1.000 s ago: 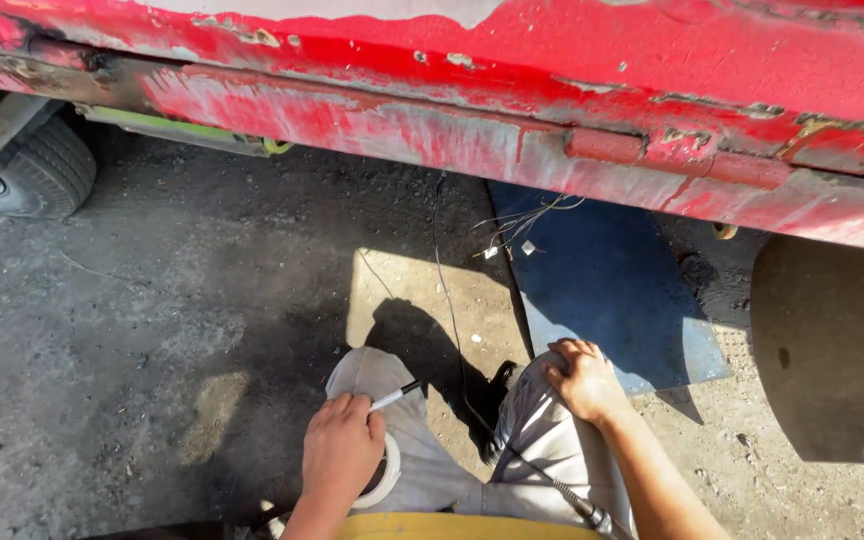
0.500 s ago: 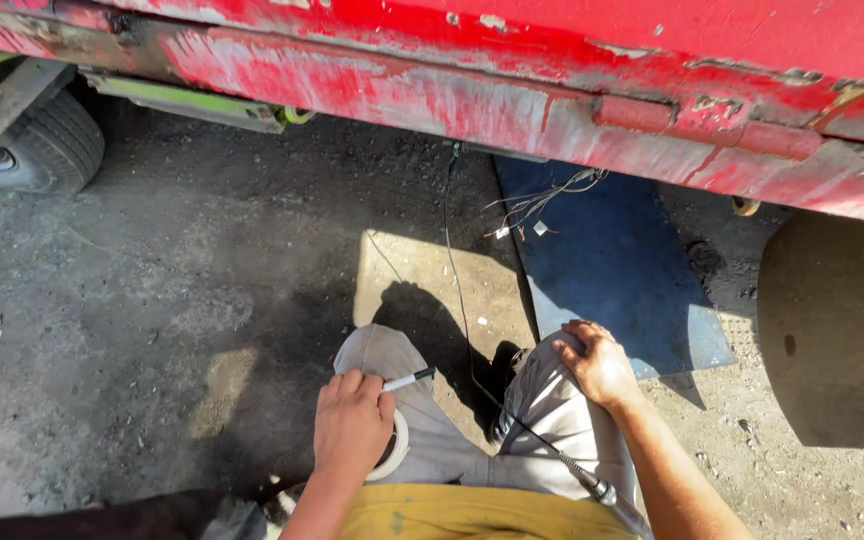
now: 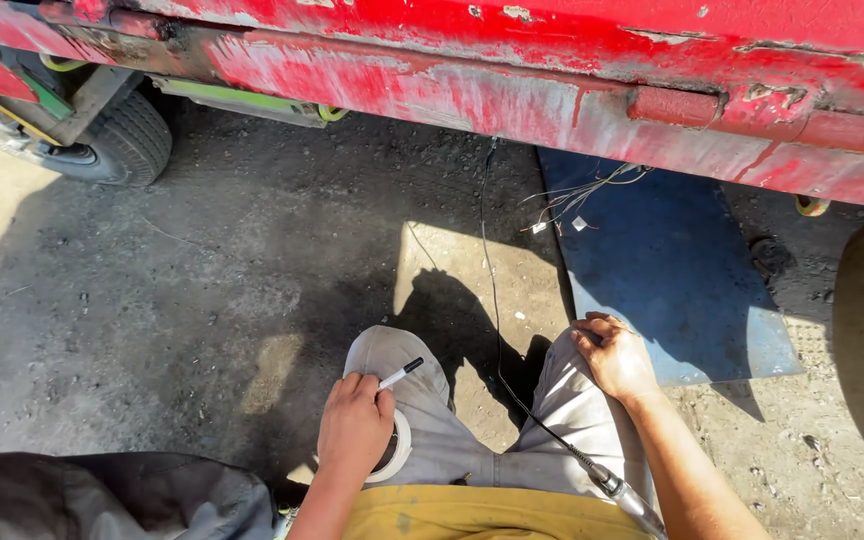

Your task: Testing and repairing electrical wiring on the underside of a truck using a circuit tester and tape.

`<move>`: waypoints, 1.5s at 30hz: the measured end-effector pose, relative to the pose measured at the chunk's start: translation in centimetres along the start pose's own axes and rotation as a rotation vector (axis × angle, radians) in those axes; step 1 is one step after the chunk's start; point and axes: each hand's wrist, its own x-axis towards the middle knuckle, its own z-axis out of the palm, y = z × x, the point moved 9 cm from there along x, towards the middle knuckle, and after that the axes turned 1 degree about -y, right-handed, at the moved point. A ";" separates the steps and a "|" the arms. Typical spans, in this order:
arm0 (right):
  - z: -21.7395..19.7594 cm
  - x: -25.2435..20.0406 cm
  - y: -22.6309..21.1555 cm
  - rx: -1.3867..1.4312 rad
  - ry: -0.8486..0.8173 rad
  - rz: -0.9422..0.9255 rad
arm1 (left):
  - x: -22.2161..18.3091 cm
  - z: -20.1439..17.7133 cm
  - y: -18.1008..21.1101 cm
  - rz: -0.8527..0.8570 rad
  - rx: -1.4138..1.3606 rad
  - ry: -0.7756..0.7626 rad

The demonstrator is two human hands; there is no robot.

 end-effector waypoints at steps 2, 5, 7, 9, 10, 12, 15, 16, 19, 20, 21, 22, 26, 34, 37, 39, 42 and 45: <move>0.5 0.4 -0.4 -0.014 -0.004 -0.023 | -0.3 -0.6 -0.3 -0.012 0.012 0.013; 0.5 0.6 -1.5 -0.040 -0.013 -0.037 | -1.2 -1.1 -0.8 -0.060 0.010 0.010; 0.5 1.0 -2.0 -0.049 -0.015 -0.040 | -1.7 -1.2 -1.4 -0.098 -0.001 0.007; 1.7 0.4 -1.3 -0.140 -0.083 0.004 | -3.5 -0.4 -2.8 -0.210 0.005 -0.098; 1.3 0.9 -1.3 -0.143 -0.095 0.003 | -2.9 -0.4 -2.6 -0.221 0.006 -0.104; 0.3 0.9 -1.9 -0.057 -0.043 -0.063 | -2.8 -1.7 -1.3 -0.147 -0.072 0.018; -0.2 0.5 -1.5 -0.045 -0.012 -0.050 | -2.3 -1.1 -1.0 -0.096 -0.093 -0.053; -0.4 0.3 -1.2 -0.046 -0.008 -0.042 | -3.5 -1.3 -0.4 -0.089 -0.097 -0.059; -1.5 -0.8 -0.4 0.046 0.053 -0.013 | -6.2 0.3 1.5 0.075 -0.017 -0.250; -1.8 -1.2 -0.4 0.068 0.078 -0.035 | -7.5 1.4 1.0 0.093 0.020 -0.309; -2.4 -1.7 -0.3 0.082 0.100 -0.056 | -8.9 2.7 0.6 0.108 0.053 -0.369; -2.7 -2.0 0.3 0.085 0.120 -0.029 | -9.7 4.2 0.5 0.138 0.052 -0.382; -3.1 -2.5 0.5 0.143 0.137 -0.069 | -12.7 9.0 0.5 0.255 -0.026 -0.429; -3.4 -2.3 -1.1 0.097 0.109 -0.009 | -5.1 5.1 4.2 -0.028 -0.329 -0.584; -2.4 -1.7 2.3 0.177 0.111 0.201 | -1.8 5.6 5.9 -0.090 -0.244 -0.803; -3.3 -1.1 0.1 0.048 0.123 0.092 | 2.7 4.7 8.3 -0.012 -0.352 -0.776; -3.0 -1.2 0.4 0.053 0.090 0.134 | 7.0 7.3 7.0 -0.289 -0.640 -0.667; -1.7 -1.1 3.3 0.114 0.066 0.183 | 8.5 14.3 3.0 -0.374 -0.895 -0.405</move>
